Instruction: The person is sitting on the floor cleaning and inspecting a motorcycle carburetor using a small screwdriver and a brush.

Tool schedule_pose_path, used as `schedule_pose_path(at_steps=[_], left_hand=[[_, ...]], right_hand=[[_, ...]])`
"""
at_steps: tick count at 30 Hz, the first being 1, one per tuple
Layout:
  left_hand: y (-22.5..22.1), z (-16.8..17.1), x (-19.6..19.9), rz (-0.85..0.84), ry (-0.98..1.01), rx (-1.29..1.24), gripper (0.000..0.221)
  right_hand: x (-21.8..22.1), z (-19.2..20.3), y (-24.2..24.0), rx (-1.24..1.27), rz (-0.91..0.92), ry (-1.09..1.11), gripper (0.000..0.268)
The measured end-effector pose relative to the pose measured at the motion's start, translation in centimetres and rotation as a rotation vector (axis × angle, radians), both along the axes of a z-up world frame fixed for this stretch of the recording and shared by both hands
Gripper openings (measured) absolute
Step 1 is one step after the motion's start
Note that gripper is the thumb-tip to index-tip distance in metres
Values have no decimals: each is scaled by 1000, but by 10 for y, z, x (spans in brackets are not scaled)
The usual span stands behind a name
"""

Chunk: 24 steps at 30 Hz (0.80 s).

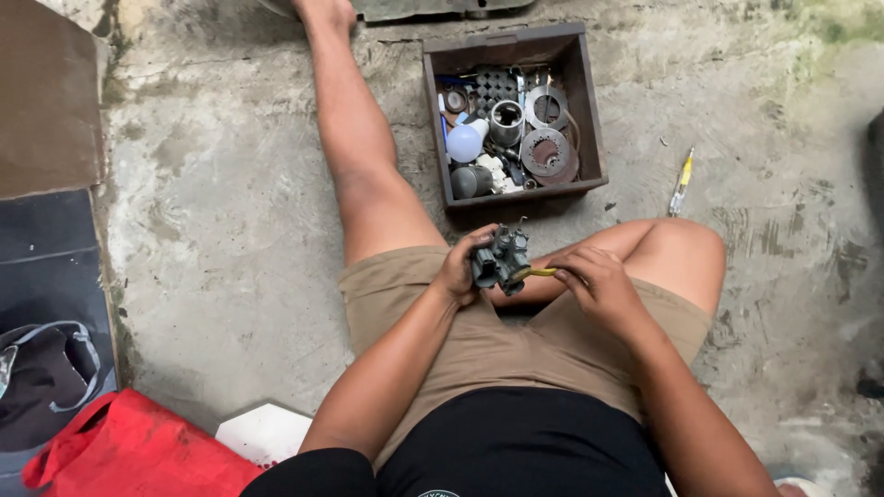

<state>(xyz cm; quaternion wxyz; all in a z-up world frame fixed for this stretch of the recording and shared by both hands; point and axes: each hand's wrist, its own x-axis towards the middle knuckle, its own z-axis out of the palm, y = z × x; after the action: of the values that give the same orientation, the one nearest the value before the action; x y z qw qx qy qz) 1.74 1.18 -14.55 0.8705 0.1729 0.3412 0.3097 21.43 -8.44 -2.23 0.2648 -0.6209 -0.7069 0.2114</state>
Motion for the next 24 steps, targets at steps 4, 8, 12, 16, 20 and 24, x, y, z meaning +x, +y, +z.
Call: schedule_pose_path(at_steps=[4,8,12,16,20,24], left_hand=[[2,-16,-3,-16,-6,14,46],[1,29,-5,-14,-7,-12,48],[5,42,-7,-51,-60,27,41],[0,35,-1,-33,-95,4,46],[-1,8,-2,15,-116,7,48],[0,47,-1,13,-58,45,48]], right_hand=[[0,9,-4,1,-83,-79,15],[9,5,-1,18,-81,-170,11],[13,21,3,-2,-133,-142,12],[4,1,1,-30,-85,-160,13],[26,-6,2,-17,-155,-243,13],[6,10,5,-51,-118,-238,13]])
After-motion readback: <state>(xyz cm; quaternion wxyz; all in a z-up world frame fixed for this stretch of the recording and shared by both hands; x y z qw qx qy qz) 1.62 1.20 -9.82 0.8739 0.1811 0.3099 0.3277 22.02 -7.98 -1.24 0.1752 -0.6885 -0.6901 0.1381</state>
